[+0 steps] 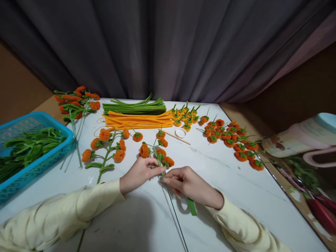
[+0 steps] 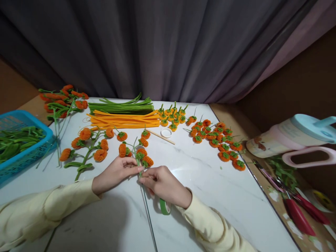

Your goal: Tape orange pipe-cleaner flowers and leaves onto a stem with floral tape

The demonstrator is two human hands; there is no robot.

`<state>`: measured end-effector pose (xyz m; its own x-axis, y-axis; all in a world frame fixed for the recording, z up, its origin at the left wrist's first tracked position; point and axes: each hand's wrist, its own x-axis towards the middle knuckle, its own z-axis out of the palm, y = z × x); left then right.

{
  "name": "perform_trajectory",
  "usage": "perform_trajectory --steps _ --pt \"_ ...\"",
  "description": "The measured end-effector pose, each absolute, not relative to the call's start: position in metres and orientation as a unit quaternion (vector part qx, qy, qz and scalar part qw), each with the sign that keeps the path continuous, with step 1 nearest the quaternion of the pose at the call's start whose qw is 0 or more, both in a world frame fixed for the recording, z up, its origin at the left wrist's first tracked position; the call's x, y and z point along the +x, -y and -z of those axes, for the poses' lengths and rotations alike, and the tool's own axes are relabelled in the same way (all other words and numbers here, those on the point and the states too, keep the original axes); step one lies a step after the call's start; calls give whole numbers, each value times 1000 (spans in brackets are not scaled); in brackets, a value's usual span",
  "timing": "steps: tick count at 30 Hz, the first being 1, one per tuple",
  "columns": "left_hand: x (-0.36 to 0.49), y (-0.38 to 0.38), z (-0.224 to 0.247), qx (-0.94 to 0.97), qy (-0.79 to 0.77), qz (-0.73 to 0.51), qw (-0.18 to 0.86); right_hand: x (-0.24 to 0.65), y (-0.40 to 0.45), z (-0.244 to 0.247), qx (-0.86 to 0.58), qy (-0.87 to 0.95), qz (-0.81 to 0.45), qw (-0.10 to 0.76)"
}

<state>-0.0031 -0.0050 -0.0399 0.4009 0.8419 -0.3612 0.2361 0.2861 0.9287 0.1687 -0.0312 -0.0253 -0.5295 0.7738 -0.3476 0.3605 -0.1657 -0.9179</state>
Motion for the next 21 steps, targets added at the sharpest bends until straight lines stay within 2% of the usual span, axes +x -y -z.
perform_trajectory --steps 6,15,21 --pt "-5 6 43 562 -474 -232 637 172 26 28 -431 630 -625 162" --pt "-10 3 46 621 -471 -224 586 163 31 34 -472 625 -586 209" --pt "-10 2 44 592 -454 -237 622 164 31 33 -456 654 -567 208"
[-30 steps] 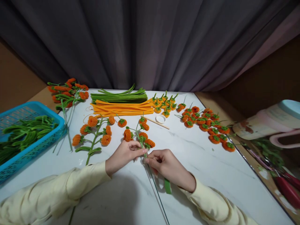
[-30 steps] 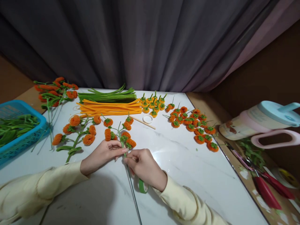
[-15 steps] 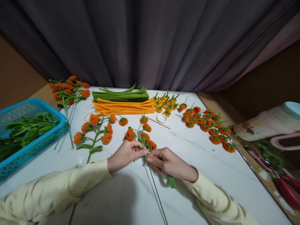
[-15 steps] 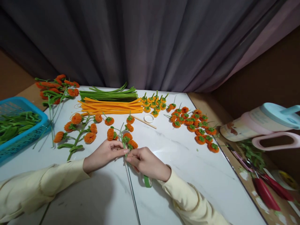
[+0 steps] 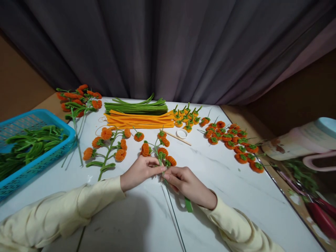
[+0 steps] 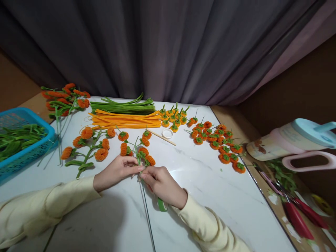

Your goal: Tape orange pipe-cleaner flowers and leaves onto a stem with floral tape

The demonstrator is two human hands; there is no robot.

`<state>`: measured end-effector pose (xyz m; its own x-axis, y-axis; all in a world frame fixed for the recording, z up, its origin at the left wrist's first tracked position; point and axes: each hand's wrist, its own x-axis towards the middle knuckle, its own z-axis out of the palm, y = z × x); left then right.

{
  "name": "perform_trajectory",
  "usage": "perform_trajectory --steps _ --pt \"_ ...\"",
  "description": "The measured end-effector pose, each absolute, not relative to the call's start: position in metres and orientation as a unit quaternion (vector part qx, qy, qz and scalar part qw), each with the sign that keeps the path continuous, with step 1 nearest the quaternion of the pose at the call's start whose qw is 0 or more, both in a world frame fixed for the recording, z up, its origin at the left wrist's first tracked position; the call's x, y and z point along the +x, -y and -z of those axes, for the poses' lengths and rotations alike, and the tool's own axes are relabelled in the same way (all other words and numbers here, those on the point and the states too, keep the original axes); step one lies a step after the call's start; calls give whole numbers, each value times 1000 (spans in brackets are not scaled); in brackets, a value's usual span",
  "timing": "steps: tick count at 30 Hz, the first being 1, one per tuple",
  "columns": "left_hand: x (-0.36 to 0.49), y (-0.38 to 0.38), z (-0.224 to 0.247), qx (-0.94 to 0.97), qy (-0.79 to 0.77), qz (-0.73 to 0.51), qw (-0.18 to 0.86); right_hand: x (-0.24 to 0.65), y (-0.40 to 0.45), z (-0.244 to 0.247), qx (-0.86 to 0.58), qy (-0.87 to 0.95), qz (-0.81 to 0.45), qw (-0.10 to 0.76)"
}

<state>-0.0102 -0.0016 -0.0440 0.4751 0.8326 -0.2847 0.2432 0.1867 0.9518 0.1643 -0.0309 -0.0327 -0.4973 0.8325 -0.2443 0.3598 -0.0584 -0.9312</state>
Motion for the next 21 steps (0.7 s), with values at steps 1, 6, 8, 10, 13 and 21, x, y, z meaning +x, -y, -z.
perform_trajectory --steps 1,6,8,10,13,21 --pt "-10 2 44 581 -452 -239 634 166 30 32 -448 663 -564 204" --pt "-7 4 45 559 -451 -237 655 173 26 29 -419 712 -543 150" --pt "-7 5 43 564 -454 -234 649 174 25 27 -416 741 -508 136" --pt "-6 5 42 567 -458 -231 645 173 26 23 -419 770 -464 127" --pt "-7 5 42 569 -468 -222 638 170 30 18 -432 807 -387 110" --pt "-8 4 42 580 -454 -226 637 173 26 25 -403 740 -510 173"
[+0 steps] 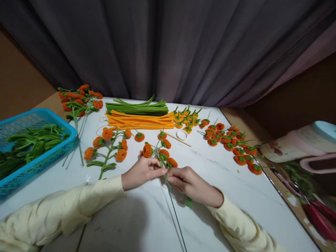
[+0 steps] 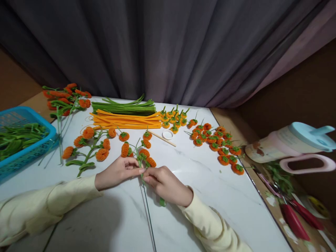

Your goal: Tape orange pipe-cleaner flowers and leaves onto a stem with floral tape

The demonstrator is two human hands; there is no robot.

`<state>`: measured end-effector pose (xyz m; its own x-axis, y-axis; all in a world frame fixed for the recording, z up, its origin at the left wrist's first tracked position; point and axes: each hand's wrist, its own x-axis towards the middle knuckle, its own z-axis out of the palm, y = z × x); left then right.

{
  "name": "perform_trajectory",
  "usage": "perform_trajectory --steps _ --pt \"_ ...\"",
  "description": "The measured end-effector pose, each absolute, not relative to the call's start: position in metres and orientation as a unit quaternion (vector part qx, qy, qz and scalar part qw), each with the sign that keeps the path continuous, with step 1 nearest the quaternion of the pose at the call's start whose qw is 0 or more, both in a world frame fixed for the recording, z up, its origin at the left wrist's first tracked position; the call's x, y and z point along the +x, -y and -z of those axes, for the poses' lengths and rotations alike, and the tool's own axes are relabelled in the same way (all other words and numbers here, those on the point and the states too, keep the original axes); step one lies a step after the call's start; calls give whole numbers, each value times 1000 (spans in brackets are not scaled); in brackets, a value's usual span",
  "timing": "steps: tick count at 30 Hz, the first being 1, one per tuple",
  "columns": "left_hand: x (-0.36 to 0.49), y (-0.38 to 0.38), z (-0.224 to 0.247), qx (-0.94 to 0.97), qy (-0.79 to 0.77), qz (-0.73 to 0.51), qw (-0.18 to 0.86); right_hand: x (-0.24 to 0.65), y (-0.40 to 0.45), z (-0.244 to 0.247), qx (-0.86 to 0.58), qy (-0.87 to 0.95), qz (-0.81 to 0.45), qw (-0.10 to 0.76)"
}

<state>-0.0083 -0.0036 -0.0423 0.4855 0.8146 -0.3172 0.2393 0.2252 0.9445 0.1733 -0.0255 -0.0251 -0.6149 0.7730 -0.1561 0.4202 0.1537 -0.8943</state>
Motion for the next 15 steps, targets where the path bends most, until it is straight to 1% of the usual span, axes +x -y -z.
perform_trajectory --steps 3,7,11,15 --pt "-10 4 41 601 -459 -234 611 174 24 30 -419 642 -609 204" --pt "-12 4 39 630 -472 -244 567 173 25 35 -408 543 -693 242" --pt "-13 6 31 625 -455 -245 586 173 23 44 -328 458 -781 271" --pt "-11 10 16 616 -414 -262 617 170 22 55 -201 370 -868 264"
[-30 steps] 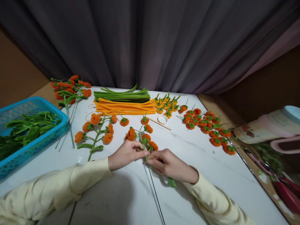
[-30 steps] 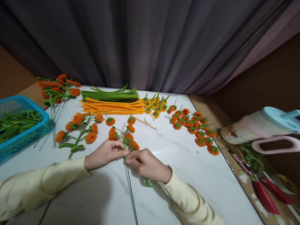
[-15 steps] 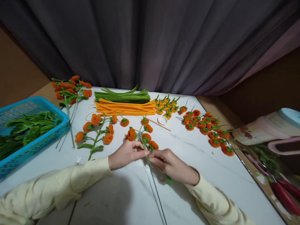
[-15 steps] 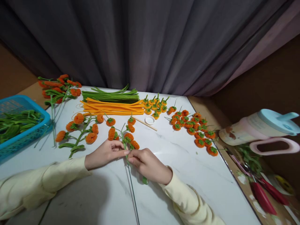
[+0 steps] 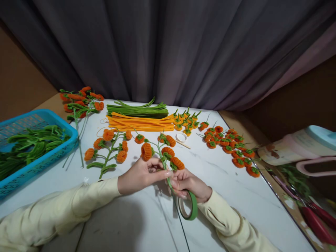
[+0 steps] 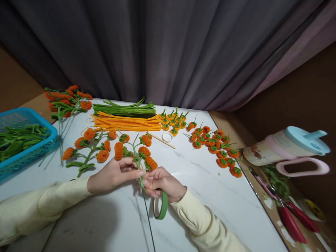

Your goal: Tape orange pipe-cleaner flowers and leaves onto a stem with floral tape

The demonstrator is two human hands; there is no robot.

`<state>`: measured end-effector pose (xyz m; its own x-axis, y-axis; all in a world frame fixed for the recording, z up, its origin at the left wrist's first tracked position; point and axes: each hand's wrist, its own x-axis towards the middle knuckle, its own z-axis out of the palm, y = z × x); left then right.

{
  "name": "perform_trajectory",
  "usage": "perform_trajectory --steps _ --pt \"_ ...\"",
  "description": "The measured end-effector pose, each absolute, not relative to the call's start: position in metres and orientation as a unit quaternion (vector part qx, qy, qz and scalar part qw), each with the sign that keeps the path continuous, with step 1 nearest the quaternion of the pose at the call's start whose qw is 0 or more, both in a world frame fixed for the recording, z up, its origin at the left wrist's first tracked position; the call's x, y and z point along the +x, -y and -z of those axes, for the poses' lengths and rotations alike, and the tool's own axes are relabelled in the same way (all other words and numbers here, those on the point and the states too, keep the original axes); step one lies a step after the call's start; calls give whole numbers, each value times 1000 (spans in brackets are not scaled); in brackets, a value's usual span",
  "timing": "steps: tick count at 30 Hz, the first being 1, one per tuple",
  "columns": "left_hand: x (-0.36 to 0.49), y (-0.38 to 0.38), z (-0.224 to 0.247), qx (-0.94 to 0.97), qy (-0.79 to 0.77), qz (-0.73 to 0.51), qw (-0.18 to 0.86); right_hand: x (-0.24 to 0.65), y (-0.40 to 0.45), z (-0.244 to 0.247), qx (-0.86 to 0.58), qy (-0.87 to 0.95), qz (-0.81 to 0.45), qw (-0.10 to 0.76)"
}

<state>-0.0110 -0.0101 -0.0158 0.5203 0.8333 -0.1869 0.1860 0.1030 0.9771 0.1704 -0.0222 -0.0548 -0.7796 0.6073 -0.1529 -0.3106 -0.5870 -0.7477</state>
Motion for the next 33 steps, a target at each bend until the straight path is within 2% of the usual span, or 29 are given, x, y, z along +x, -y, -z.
perform_trajectory --steps 7,14,16,19,25,28,33 --pt "-10 18 -4 692 -353 -253 577 157 33 58 -92 333 -915 208" --pt "-13 12 0 674 -313 -278 609 146 35 58 -62 343 -917 194" --pt "-13 6 2 666 -296 -281 624 146 34 57 -92 362 -901 222" --pt "-11 -5 -2 658 -272 -305 632 151 31 46 -165 372 -856 320" --pt "-12 -27 -21 714 -334 -272 552 166 18 12 -342 435 -712 433" --pt "-18 -30 -31 688 -336 -288 575 169 16 0 -423 493 -608 458" --pt "-24 -28 -44 636 -363 -324 599 170 18 -8 -478 567 -510 436"
